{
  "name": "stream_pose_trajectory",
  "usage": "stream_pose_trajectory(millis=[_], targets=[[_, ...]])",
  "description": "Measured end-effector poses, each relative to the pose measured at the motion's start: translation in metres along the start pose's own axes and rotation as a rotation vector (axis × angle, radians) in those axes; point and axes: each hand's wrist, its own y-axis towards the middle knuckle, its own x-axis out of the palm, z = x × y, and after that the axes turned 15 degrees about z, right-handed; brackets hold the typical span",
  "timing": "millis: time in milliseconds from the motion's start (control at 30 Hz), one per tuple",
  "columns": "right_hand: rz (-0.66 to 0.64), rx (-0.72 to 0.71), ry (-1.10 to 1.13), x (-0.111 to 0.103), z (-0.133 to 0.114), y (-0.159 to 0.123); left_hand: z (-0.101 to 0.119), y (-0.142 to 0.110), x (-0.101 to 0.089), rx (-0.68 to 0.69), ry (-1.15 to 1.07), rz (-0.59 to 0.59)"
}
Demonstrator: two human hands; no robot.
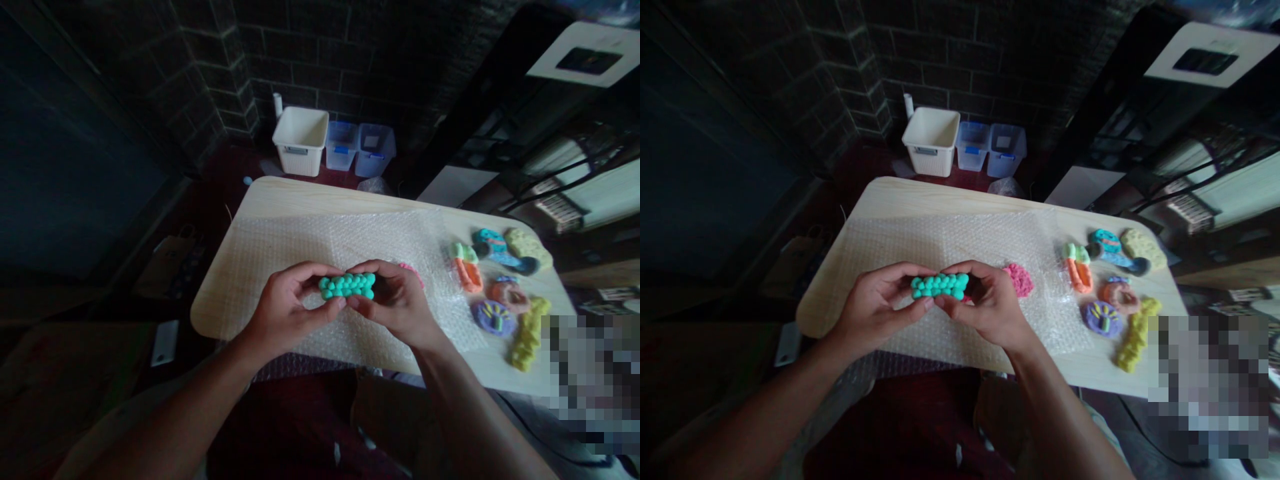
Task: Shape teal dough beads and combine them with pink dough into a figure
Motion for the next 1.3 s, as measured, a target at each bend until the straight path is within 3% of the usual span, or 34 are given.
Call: stream_pose_trajectory(millis=[267,500,1067,1300], targets=[[-0.008,0.037,0.017,-0.0005,0.0001,0.0009,-0.0031,0.0008,0.0,-0.095,-0.116,-0.01],[0.057,0.056,0.07,-0.0028,-0.0025,0.004,-0.0038,0.0044,-0.0004,-0.128,-0.169,0.072],[0.04,0.007,0.003,-0.0007,-0.0012,0.0035,-0.0053,0.0034,0.0012,-0.15,-0.161,0.014],[-0.023,0.104,0.06,-0.0008,0.0004,0.0015,-0.0052,0.0087,0.002,-0.299,-0.23,0.068]])
